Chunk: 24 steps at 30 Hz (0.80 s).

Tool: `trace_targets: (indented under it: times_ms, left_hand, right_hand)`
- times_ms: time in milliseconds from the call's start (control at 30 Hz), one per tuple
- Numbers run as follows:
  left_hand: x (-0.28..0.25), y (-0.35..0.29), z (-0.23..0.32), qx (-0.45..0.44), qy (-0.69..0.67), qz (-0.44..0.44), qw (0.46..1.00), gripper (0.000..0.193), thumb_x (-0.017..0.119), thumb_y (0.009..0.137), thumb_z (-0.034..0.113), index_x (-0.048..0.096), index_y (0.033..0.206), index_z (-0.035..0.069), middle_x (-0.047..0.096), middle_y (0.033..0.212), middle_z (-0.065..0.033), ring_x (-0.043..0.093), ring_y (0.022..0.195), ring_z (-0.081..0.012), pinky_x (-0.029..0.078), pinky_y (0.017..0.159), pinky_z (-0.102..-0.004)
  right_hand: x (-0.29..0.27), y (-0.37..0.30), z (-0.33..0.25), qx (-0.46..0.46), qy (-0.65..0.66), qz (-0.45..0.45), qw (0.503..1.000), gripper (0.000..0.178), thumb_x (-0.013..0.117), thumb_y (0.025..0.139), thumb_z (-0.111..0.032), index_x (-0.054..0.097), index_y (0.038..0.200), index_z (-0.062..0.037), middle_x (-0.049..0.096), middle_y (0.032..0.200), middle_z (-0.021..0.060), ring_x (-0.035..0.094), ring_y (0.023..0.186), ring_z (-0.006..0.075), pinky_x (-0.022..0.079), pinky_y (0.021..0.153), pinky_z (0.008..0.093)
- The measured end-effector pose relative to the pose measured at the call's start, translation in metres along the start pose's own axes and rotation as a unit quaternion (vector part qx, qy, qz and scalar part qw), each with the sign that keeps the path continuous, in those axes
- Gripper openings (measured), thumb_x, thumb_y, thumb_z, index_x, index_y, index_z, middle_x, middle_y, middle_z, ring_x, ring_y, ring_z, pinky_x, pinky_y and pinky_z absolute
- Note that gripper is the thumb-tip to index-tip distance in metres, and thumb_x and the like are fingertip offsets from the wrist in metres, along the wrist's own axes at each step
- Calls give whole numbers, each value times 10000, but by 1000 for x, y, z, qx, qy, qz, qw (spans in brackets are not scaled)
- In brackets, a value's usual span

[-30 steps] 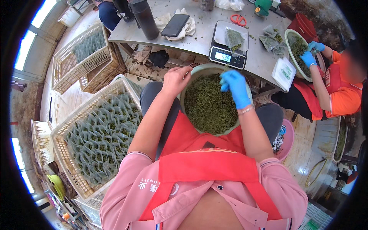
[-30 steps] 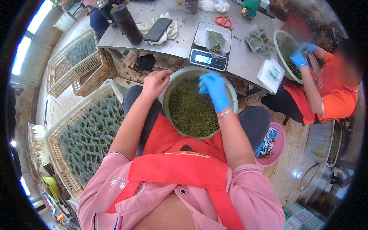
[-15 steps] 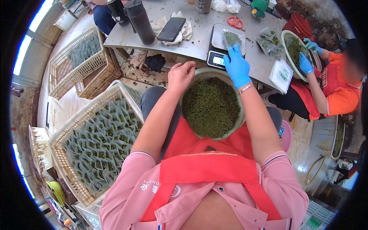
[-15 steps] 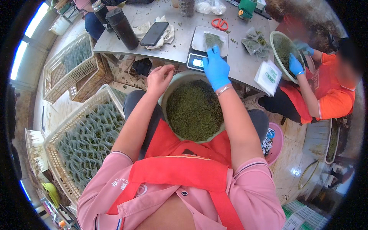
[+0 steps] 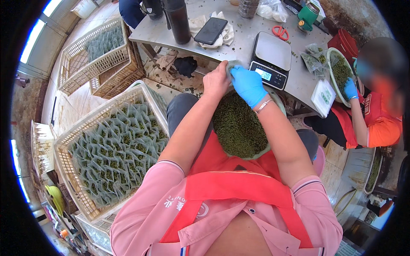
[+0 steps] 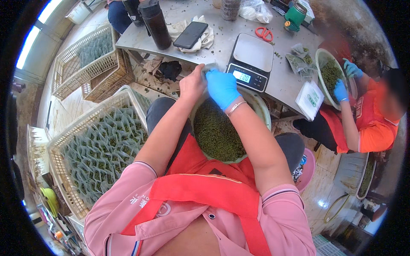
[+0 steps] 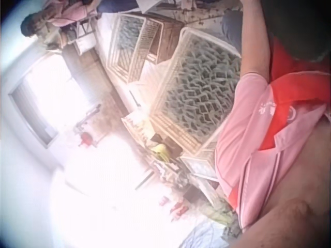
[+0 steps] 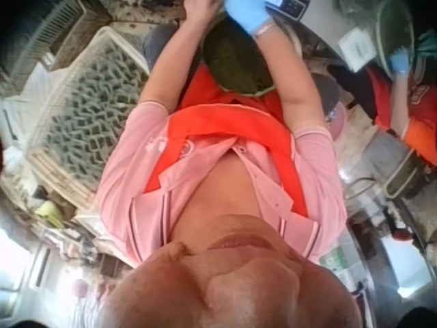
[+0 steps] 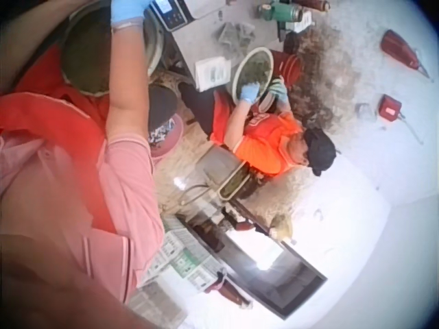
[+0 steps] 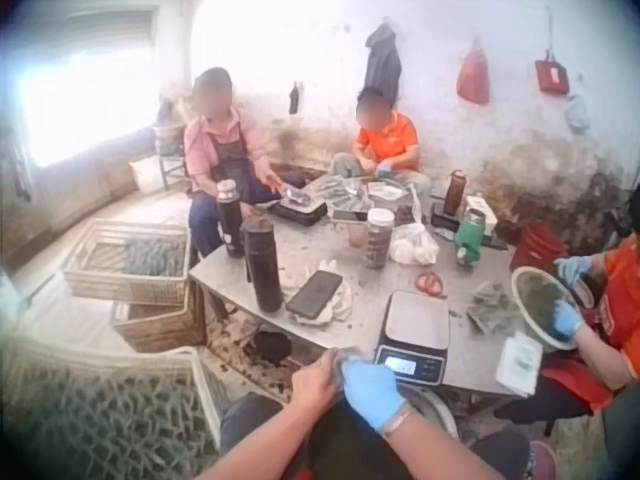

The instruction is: The person scoops green tea leaves from a bowl into small plastic bags, weighs each bag on a digital scale, and places the filled bags into a crate. The process is repeated continuously.

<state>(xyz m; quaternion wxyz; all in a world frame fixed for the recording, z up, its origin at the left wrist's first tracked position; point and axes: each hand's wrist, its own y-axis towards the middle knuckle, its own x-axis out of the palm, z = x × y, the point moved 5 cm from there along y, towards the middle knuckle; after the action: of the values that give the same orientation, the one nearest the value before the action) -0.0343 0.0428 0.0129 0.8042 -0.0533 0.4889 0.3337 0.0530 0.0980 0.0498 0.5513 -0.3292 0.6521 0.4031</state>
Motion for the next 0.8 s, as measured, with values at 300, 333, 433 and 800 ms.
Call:
trace_targets:
  times_ms: [300,333,433,800]
  left_hand:
    - [-7,-6,8,110,6,37,993,539,584,732,103,460,1255,139,644,890,-135,630,771,-318,482,647,-431]
    - [-6,-6,9,104,14,24,994,537,576,733,97,458,1256,134,645,896,-136,631,771,-317,484,645,-429]
    - [-6,-4,7,121,16,33,992,578,616,747,169,431,1294,143,654,912,-141,637,760,-315,493,646,-408]
    - [-10,5,-9,-92,-103,14,990,739,692,685,530,451,1272,151,672,943,-158,643,884,-335,478,800,-392]
  right_hand:
    - [3,-9,-5,42,82,14,996,255,506,810,-128,511,1061,-85,630,933,175,630,703,355,506,609,461]
    - [5,-5,-6,71,94,-22,993,257,497,819,-128,491,1070,-71,629,916,185,627,705,369,504,606,471]
    - [-11,-6,0,1,177,-19,984,330,552,823,-176,528,1104,-5,621,972,225,636,720,371,520,653,435]
    - [-32,-92,308,351,414,314,779,442,560,847,-120,481,1272,-28,628,924,106,614,628,153,480,529,270]
